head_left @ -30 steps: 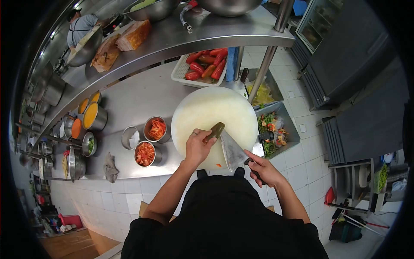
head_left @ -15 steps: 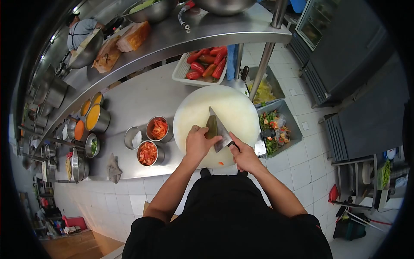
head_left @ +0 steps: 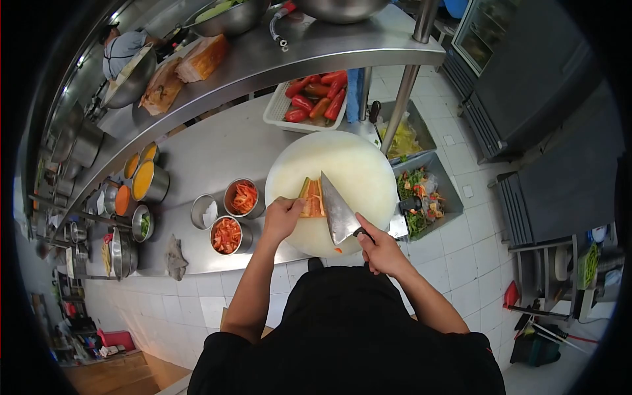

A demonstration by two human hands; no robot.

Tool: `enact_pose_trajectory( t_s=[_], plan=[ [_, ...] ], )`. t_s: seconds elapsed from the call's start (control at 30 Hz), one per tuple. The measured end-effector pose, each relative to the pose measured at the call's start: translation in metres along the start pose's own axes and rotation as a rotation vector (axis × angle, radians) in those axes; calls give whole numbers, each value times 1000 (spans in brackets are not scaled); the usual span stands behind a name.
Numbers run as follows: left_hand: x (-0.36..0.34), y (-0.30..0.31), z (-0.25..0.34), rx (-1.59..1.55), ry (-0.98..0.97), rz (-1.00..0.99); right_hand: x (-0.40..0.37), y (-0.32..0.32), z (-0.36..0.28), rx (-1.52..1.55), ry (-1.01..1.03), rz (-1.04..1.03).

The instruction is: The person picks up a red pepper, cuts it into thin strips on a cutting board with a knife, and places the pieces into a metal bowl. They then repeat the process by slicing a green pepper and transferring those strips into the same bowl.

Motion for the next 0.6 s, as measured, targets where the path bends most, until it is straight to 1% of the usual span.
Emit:
enact_pose_trajectory(
  t_s=[0.07,0.1,0.2,0.3,0.4,0.5,0.6],
  plan=[
    [-3,-10,-16,-175,150,-49,7,-2,-2,9,20,-10],
    [-4,-10,-14,-263,225,-72,12,-4,-3,4,33,-12],
    [-9,1,4,-333,310,76,17,-8,-4,-12,25,-53],
    [-13,-1,-5,-401,335,148,17,-16,-3,9,8,-84],
    [-11,11,3,75,-16,253,23,-25,3,55,15,-91],
    [-14,13,-3,19,110,219,27,-28,5,63,29,-101],
    [-14,12,-13,-57,175,219,33,-23,10,33,38,-145]
  ],
)
Point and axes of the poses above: each hand's wrist, its own x-axis towards the middle knuckle, its own y-axis out of the back of the hand, z = x × y, the point moved 6 cm from there along x, towards the middle knuckle, and after that the axes turned 12 degrees about -y, right-handed, at the moved point
